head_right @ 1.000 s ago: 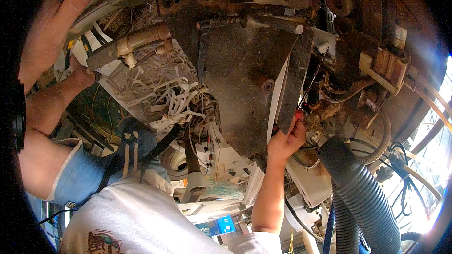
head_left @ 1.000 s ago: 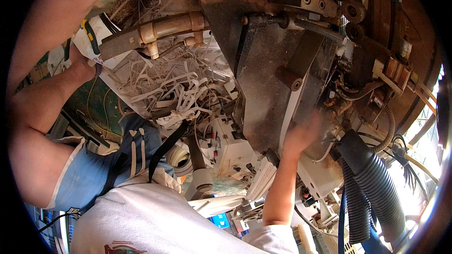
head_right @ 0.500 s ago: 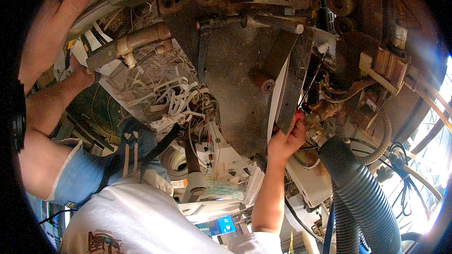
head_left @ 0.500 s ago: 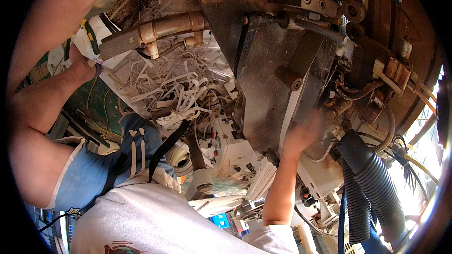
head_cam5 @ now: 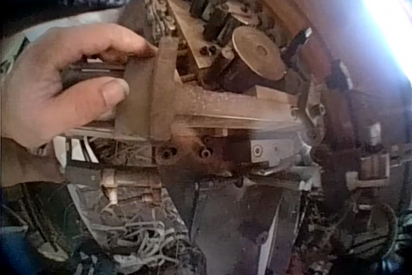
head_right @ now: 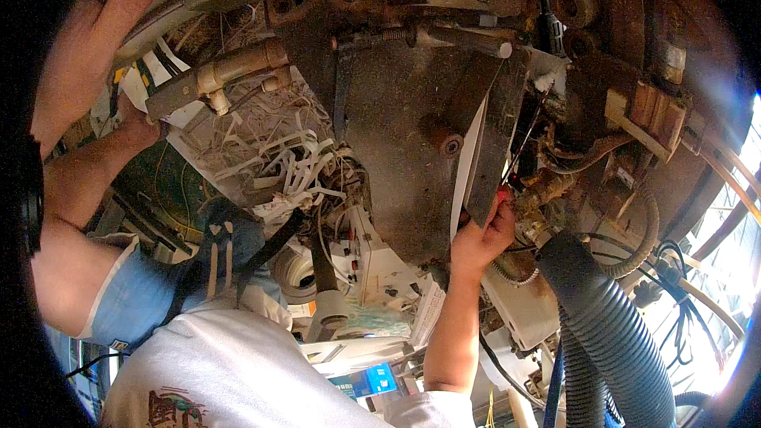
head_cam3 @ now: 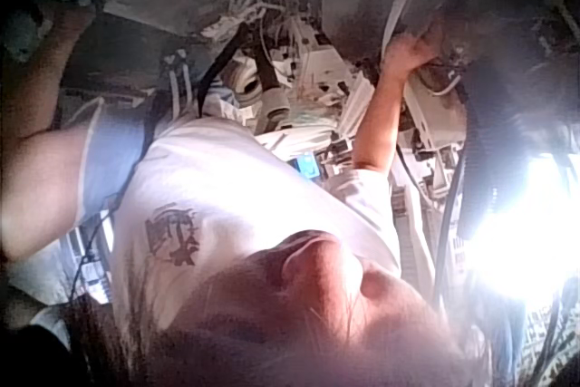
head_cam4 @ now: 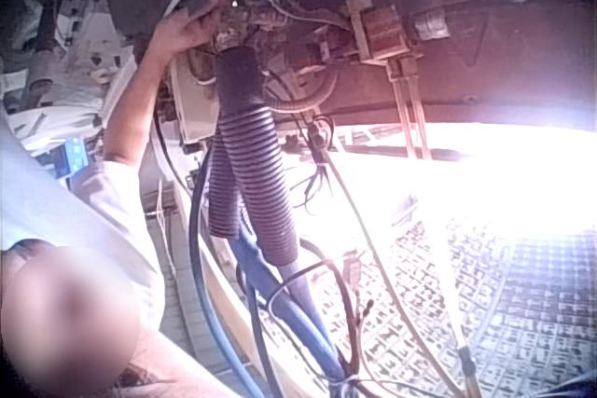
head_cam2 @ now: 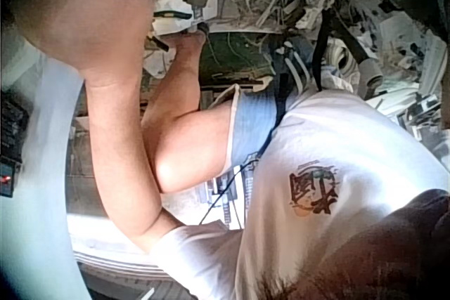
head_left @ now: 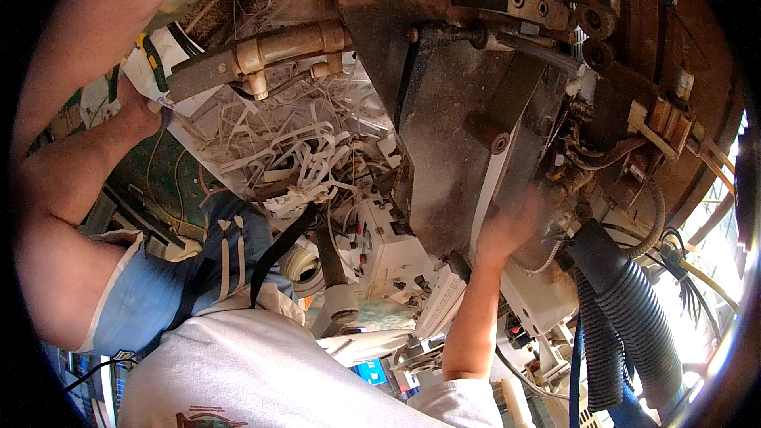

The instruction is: The person uses pliers to cut and remove zip ties from a complex assembly of wires and hoses on a large machine. They then use a screwdriver to adjust or tighten components within the machinery's internal structure.

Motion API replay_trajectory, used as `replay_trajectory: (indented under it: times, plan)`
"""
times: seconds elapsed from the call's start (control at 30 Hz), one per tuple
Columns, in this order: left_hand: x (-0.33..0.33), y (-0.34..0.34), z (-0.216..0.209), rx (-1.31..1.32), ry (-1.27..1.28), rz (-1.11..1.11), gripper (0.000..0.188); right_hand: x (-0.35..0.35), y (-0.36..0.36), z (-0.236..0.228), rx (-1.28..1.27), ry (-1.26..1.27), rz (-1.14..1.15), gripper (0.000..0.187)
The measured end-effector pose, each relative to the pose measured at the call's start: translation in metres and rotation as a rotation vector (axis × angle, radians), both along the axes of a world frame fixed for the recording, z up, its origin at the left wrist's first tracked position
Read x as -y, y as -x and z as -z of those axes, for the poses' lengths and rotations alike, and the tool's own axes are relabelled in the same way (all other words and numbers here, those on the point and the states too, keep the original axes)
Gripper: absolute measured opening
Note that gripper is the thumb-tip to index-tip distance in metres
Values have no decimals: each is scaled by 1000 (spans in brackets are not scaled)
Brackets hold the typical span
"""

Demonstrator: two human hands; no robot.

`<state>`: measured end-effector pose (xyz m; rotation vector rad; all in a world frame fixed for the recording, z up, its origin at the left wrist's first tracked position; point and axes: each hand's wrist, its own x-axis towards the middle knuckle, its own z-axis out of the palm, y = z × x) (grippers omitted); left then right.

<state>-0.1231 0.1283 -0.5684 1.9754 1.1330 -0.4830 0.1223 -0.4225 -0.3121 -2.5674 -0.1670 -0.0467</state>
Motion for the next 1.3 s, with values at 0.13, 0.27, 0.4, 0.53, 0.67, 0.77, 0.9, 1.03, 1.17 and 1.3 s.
replay_trajectory:
  times: [0.13,0.27,0.4,0.53,0.67,0.77,0.9,1.03,1.17,1.3]
  plan:
    - [2,-6,-4,26,56,-80,39,3,0,0,6,35,-9,30]
    - [4,-13,-13,42,91,-123,40,-2,-1,0,-12,-47,15,30]
    - [9,-20,-29,67,130,-168,42,-4,-1,0,-7,-60,3,29]
    - [23,-50,-77,152,152,-115,43,-4,-1,-9,-15,-23,-13,28]
    - [44,-126,-170,397,40,165,44,1,-1,-2,9,23,-49,25]
    - [59,-196,-238,676,-159,461,45,4,0,-3,-38,-23,-15,24]
    - [71,-238,-298,789,-353,677,47,-6,-3,-10,-208,-265,153,23]
    - [66,-238,-293,986,-612,805,50,-3,-10,-7,-324,-328,156,25]
    - [80,-239,-308,860,-481,677,54,8,-9,-24,-400,-337,177,26]
    - [97,-203,-306,1004,-589,388,52,20,-7,-34,-279,-94,16,33]
